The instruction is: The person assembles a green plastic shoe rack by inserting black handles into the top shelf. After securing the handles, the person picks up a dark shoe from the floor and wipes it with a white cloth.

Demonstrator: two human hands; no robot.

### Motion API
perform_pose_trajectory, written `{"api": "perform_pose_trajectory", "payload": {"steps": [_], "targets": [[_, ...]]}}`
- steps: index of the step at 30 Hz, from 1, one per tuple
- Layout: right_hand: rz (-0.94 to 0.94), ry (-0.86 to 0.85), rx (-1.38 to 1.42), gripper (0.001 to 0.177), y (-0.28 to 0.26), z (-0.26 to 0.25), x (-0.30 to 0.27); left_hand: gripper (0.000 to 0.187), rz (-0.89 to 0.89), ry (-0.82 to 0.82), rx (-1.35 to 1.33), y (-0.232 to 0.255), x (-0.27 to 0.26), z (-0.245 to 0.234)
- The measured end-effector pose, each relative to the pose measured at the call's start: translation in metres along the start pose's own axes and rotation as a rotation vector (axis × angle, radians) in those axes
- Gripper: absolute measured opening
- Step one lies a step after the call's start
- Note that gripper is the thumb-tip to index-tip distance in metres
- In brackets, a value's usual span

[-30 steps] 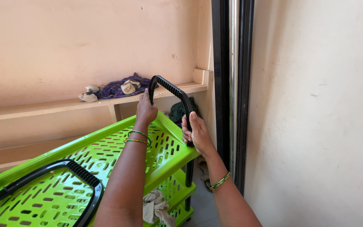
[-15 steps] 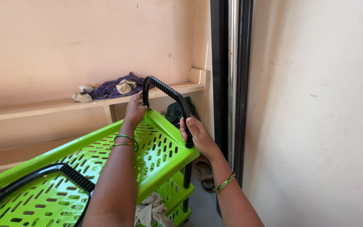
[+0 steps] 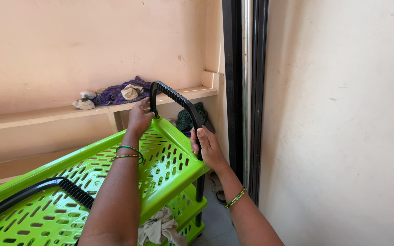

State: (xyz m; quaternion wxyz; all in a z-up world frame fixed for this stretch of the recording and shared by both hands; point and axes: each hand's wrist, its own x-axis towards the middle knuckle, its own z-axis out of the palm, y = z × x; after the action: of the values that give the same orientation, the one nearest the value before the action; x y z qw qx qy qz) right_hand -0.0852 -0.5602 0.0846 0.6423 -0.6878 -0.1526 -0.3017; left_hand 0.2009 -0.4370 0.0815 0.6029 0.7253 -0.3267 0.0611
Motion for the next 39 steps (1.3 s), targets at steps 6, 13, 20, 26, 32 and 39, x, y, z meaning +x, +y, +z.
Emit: {"api": "perform_pose_trajectory", "payload": {"steps": [6, 13, 20, 26, 32, 39], "targets": [[0.0, -0.004, 0.037, 0.05, -0.001, 0.001, -0.001, 0.067, -0.008, -0.019, -0.008, -0.002, 0.001, -0.001], [-0.008, 0.003, 0.022, 0.05, -0.001, 0.001, -0.001, 0.068, -0.03, -0.077, -0.111, -0.007, 0.005, 0.001], [-0.005, 0.002, 0.034, 0.049, -0.002, 0.001, -0.001, 0.068, -0.033, -0.07, -0.117, 0.003, 0.0, 0.001], [-0.019, 0.008, 0.039, 0.049, 0.001, 0.002, -0.003, 0.069, -0.021, -0.072, -0.161, 0.019, -0.005, 0.001], [-0.014, 0.014, 0.03, 0.05, 0.002, 0.001, -0.002, 0.068, -0.057, -0.054, -0.012, 0.023, -0.007, -0.003], [-0.007, 0.014, 0.052, 0.049, 0.001, 0.001, -0.003, 0.068, -0.065, -0.08, -0.046, 0.028, -0.012, -0.004]]}}
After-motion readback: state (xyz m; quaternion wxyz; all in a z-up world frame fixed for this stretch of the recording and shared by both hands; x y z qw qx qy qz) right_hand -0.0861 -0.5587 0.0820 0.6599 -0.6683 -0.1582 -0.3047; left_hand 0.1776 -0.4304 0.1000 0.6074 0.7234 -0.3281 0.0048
